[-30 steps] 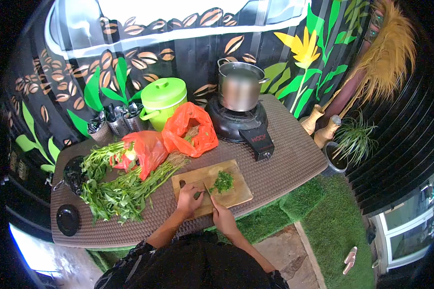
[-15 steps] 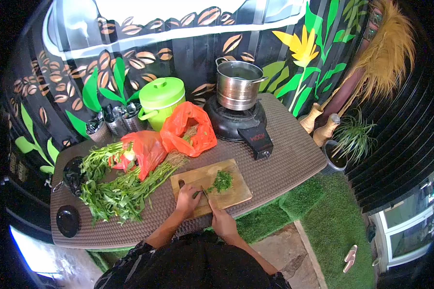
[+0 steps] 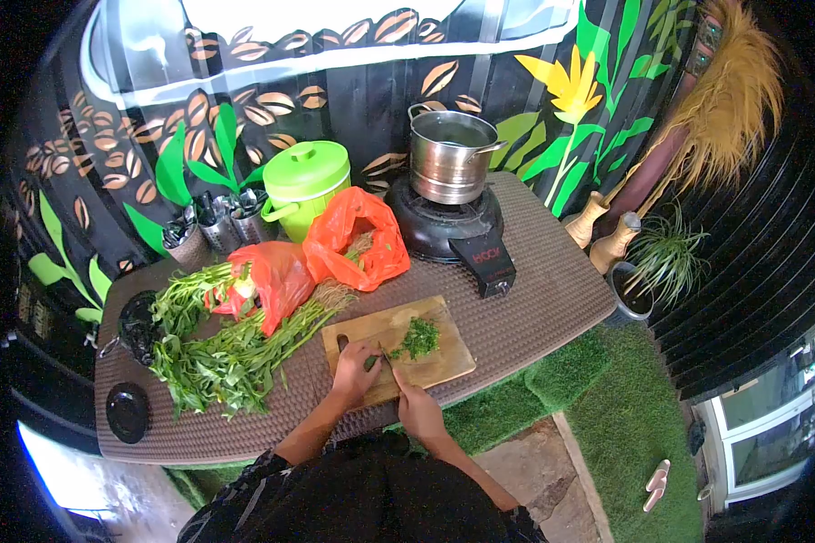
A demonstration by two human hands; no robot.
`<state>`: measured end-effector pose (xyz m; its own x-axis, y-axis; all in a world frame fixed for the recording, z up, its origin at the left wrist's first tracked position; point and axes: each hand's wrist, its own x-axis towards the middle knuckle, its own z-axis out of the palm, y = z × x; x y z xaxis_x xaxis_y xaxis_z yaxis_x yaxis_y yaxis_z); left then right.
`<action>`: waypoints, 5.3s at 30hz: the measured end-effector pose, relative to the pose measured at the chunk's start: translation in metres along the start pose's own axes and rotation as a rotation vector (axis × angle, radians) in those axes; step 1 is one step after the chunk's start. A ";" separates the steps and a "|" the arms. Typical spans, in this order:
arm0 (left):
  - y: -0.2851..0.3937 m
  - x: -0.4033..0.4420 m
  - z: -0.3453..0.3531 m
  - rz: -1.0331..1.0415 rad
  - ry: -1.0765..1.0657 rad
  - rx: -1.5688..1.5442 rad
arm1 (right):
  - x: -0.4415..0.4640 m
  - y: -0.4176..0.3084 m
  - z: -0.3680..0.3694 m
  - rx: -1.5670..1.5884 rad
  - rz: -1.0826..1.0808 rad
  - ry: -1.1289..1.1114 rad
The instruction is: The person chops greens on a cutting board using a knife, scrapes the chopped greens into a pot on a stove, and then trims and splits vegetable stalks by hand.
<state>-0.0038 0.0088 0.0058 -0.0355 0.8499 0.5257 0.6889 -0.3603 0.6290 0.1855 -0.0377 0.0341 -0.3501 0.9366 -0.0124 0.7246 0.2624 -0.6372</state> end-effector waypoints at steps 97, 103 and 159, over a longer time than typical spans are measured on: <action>0.001 -0.006 -0.005 -0.077 -0.041 0.138 | -0.013 -0.013 -0.002 -0.084 -0.019 0.044; -0.005 -0.008 -0.002 -0.080 -0.037 0.138 | -0.012 -0.018 0.000 -0.159 0.015 -0.030; 0.001 -0.010 -0.005 -0.041 0.028 0.230 | -0.006 -0.003 -0.003 0.165 -0.059 0.113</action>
<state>-0.0062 -0.0015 0.0039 -0.0851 0.8498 0.5202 0.8332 -0.2256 0.5048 0.1869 -0.0433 0.0380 -0.3135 0.9433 0.1091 0.5950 0.2847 -0.7517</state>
